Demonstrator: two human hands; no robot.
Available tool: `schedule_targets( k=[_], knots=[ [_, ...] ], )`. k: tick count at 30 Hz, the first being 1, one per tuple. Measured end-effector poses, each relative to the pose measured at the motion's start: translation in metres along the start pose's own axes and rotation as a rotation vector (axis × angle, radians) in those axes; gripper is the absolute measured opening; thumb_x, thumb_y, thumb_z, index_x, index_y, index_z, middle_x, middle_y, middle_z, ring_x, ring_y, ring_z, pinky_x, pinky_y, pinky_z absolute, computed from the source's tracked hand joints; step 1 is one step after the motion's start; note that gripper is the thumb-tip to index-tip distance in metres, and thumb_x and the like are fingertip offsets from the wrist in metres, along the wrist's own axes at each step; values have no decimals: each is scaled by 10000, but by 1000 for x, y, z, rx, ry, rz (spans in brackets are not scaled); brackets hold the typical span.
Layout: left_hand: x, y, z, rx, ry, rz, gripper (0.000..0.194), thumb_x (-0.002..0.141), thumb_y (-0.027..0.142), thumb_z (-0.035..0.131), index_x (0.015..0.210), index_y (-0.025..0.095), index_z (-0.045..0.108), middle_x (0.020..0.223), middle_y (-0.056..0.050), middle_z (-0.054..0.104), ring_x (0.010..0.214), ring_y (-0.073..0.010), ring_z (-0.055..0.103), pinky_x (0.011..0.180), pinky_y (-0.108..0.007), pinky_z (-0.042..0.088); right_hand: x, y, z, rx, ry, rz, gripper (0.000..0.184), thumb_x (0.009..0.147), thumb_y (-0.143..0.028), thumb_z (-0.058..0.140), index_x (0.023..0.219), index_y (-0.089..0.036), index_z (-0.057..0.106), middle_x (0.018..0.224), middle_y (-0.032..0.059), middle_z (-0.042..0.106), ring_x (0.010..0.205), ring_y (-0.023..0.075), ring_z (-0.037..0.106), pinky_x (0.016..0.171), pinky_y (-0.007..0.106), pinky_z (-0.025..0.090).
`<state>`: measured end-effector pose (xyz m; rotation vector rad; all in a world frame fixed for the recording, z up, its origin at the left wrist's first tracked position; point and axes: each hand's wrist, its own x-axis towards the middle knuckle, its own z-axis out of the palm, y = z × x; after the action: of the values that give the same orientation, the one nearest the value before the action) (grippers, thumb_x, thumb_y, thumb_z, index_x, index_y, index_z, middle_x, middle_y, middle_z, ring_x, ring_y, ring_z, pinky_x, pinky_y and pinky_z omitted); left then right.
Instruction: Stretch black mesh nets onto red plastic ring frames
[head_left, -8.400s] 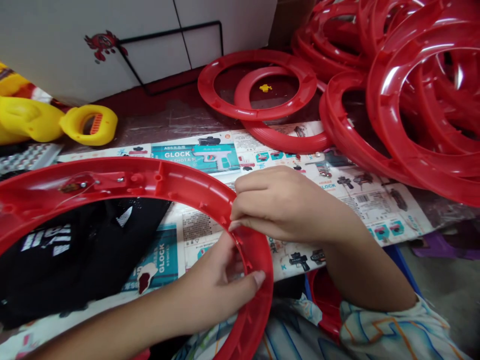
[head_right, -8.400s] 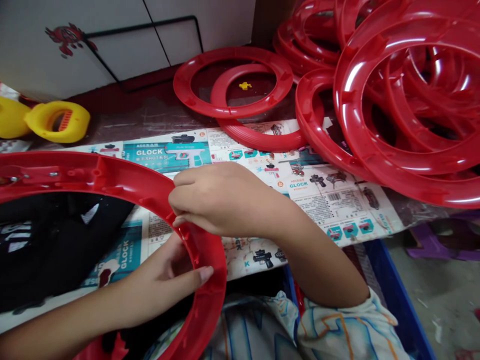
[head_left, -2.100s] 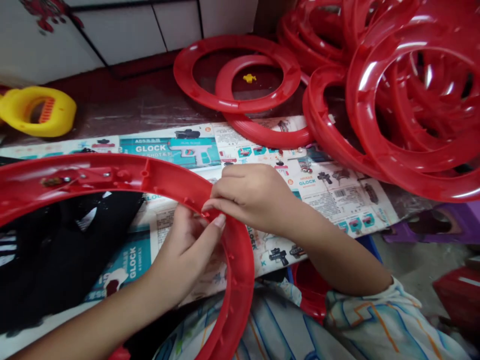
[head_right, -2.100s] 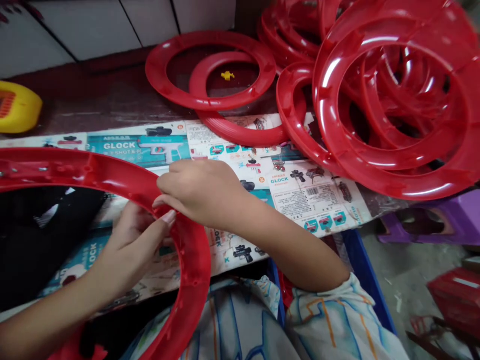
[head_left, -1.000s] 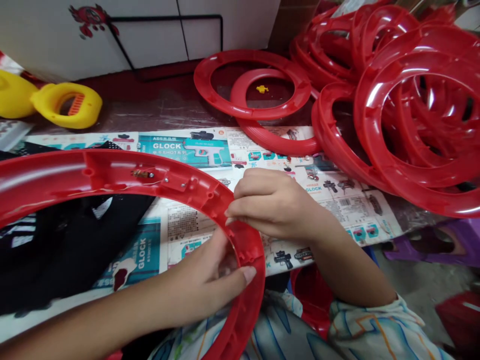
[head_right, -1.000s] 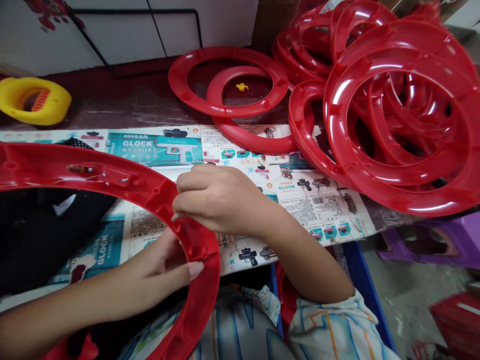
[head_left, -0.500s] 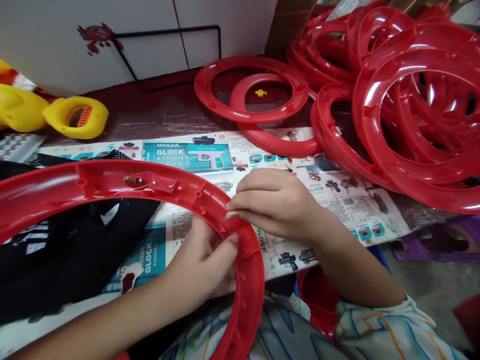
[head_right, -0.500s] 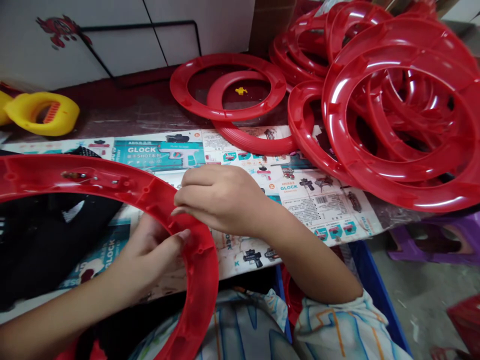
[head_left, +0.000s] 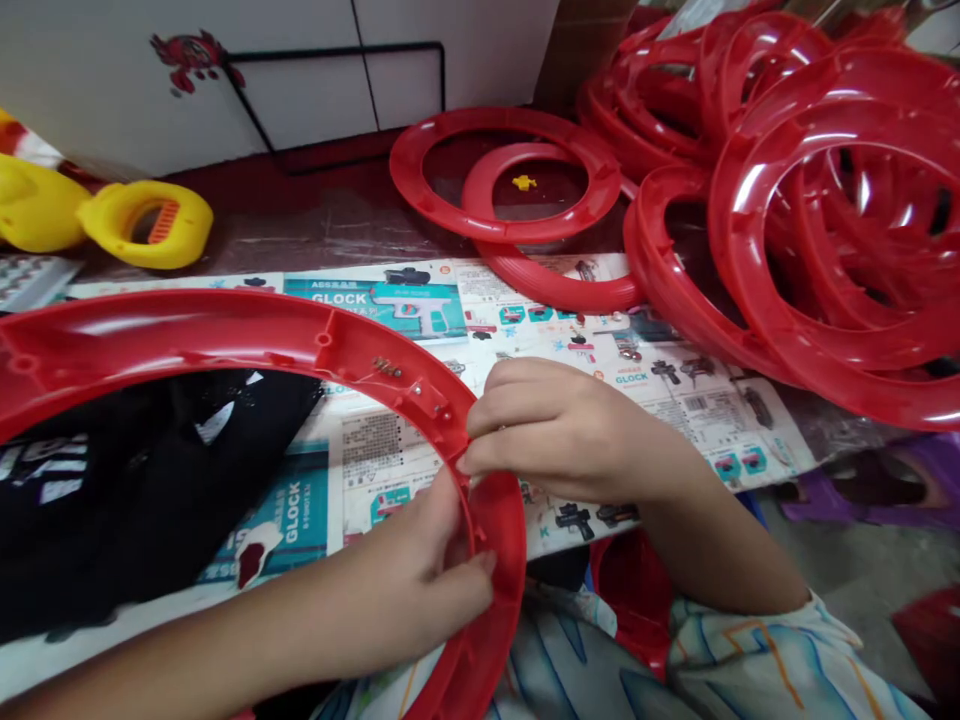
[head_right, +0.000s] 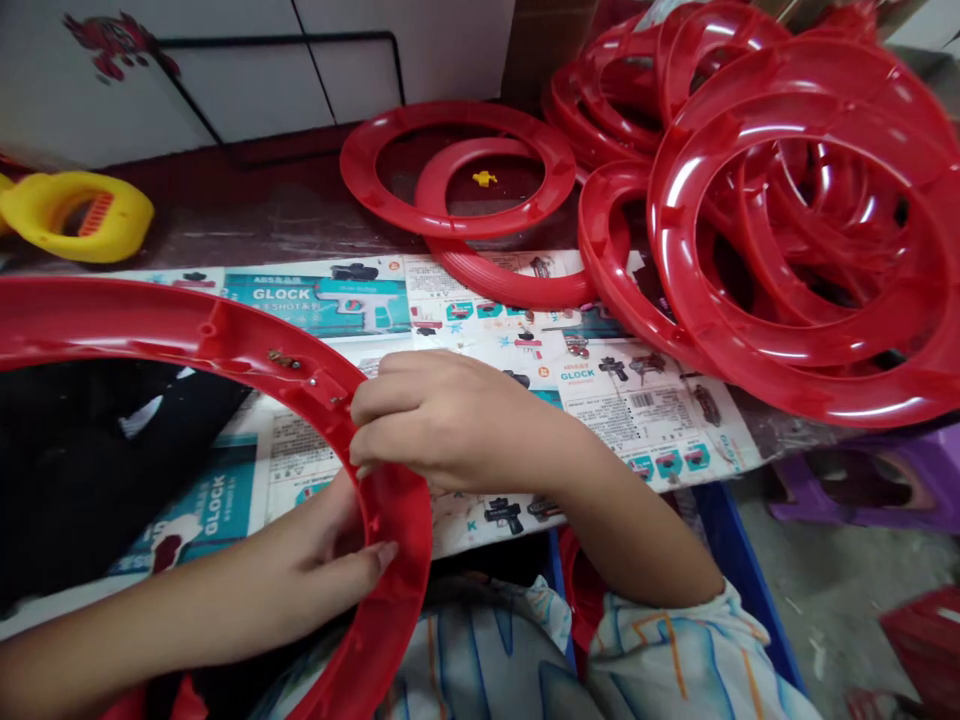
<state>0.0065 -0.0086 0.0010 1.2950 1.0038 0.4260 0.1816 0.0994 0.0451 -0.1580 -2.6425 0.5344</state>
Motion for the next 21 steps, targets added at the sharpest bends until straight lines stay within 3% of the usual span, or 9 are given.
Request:
schedule_targets(
  k=[6, 13, 16, 21],
  knots=[
    [-1, 5, 3, 0, -37, 10, 339, 842, 221, 507, 1179, 204, 469, 1107, -68, 602, 1012, -254, 557, 919, -400, 473, 0, 0, 0, -74, -89, 4, 281, 939, -99, 434, 851, -122, 700, 818, 60, 653, 745, 141, 450, 703, 277, 406],
    [3, 10, 12, -496, -71, -31, 324, 834, 219, 576, 1149, 216, 500, 1106, -65, 637, 1032, -220, 605, 903, -347, 504, 0, -4, -1, -117, -110, 30, 305, 937, -88, 419, 810, -119, 694, 789, 53, 616, 730, 141, 412, 689, 267, 379],
    [6, 10, 14, -607, 55, -68, 220, 860, 315, 599, 1049, 213, 552, 1002, -48, 664, 966, -206, 626, 843, -322, 518, 1, -3, 0, -104, -140, 40, 289, 935, -97, 416, 812, -107, 678, 801, 54, 593, 734, 141, 406, 686, 263, 380],
    [10, 10, 16, -679, 301, -75, 276, 821, 403, 654, 1016, 228, 569, 788, 7, 638, 739, -163, 630, 617, -258, 527, 1, -1, 3, -67, -160, 30, 235, 916, -108, 457, 810, -92, 666, 826, 66, 590, 760, 143, 433, 701, 256, 397]
  ],
)
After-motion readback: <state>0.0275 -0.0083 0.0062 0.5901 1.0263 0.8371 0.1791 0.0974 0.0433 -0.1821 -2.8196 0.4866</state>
